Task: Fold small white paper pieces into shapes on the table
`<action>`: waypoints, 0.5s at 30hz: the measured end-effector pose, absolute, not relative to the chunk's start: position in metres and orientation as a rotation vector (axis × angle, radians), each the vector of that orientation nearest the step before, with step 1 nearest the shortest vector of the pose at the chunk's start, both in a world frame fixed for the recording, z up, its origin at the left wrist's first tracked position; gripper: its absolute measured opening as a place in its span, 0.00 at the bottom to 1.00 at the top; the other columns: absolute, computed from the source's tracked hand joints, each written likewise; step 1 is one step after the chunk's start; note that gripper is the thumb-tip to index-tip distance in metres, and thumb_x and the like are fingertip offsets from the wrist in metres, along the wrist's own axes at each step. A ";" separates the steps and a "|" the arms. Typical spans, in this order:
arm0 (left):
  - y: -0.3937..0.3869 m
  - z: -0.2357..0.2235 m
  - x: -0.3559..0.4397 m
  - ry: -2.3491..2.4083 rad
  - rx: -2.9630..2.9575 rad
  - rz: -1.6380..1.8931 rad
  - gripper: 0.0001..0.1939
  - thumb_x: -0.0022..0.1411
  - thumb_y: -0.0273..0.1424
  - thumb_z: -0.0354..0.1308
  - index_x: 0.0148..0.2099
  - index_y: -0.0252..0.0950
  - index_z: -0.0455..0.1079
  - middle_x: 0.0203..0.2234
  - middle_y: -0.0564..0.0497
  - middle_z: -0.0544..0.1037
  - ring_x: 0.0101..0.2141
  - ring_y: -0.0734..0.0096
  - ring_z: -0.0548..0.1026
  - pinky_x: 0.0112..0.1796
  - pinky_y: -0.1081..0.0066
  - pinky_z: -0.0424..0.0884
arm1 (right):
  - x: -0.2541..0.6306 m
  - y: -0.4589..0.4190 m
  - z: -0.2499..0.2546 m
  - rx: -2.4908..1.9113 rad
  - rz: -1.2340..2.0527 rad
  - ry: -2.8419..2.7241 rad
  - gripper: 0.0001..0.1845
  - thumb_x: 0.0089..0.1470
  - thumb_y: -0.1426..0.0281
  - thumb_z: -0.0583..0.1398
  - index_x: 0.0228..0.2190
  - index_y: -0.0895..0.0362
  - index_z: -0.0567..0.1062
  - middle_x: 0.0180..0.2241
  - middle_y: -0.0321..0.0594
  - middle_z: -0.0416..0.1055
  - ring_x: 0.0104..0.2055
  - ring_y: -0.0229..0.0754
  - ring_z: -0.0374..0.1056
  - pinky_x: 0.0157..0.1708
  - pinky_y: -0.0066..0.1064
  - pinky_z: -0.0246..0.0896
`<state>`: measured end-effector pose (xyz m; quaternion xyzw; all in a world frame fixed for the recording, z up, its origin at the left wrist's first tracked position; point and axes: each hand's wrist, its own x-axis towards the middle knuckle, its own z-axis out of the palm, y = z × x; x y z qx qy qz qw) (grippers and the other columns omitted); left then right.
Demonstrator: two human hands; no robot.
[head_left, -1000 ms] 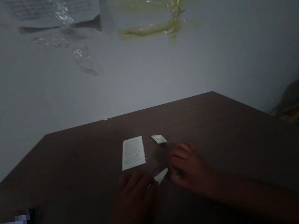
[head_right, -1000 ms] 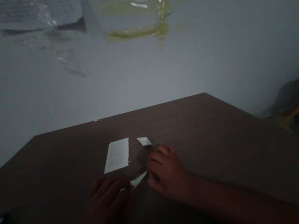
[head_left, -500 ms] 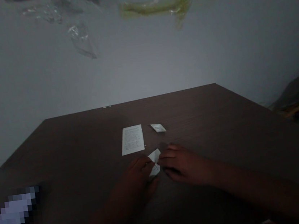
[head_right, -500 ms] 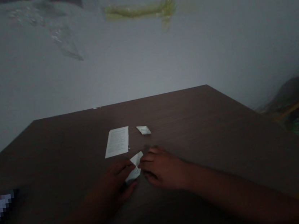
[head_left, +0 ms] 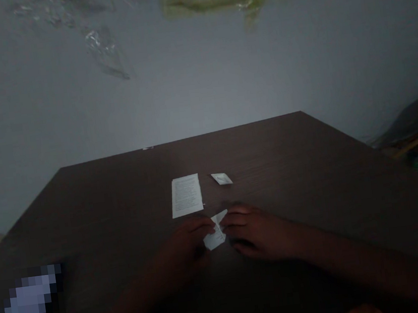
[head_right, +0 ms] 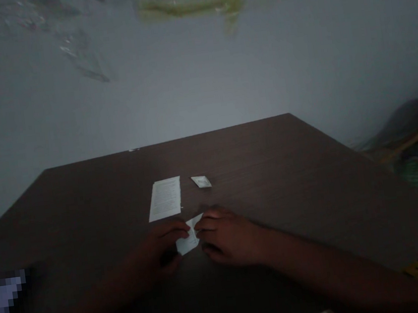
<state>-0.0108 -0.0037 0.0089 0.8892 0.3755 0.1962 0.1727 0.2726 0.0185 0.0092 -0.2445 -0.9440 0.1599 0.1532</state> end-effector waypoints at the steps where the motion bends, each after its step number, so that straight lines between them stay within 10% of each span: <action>1: -0.003 0.012 -0.012 1.042 2.517 0.542 0.31 0.58 0.17 0.62 0.63 0.41 0.72 0.60 0.44 0.81 0.60 0.56 0.80 0.59 0.55 0.80 | 0.273 0.018 0.009 -0.701 0.470 -2.709 0.13 0.67 0.72 0.63 0.52 0.58 0.79 0.55 0.47 0.78 0.61 0.50 0.69 0.63 0.46 0.66; 15: 0.005 0.011 -0.013 0.993 2.459 0.513 0.23 0.65 0.20 0.62 0.61 0.40 0.75 0.59 0.44 0.81 0.59 0.57 0.79 0.60 0.52 0.78 | 0.270 0.013 0.016 -0.764 0.492 -2.750 0.23 0.65 0.73 0.65 0.61 0.58 0.75 0.62 0.48 0.76 0.60 0.55 0.68 0.61 0.52 0.64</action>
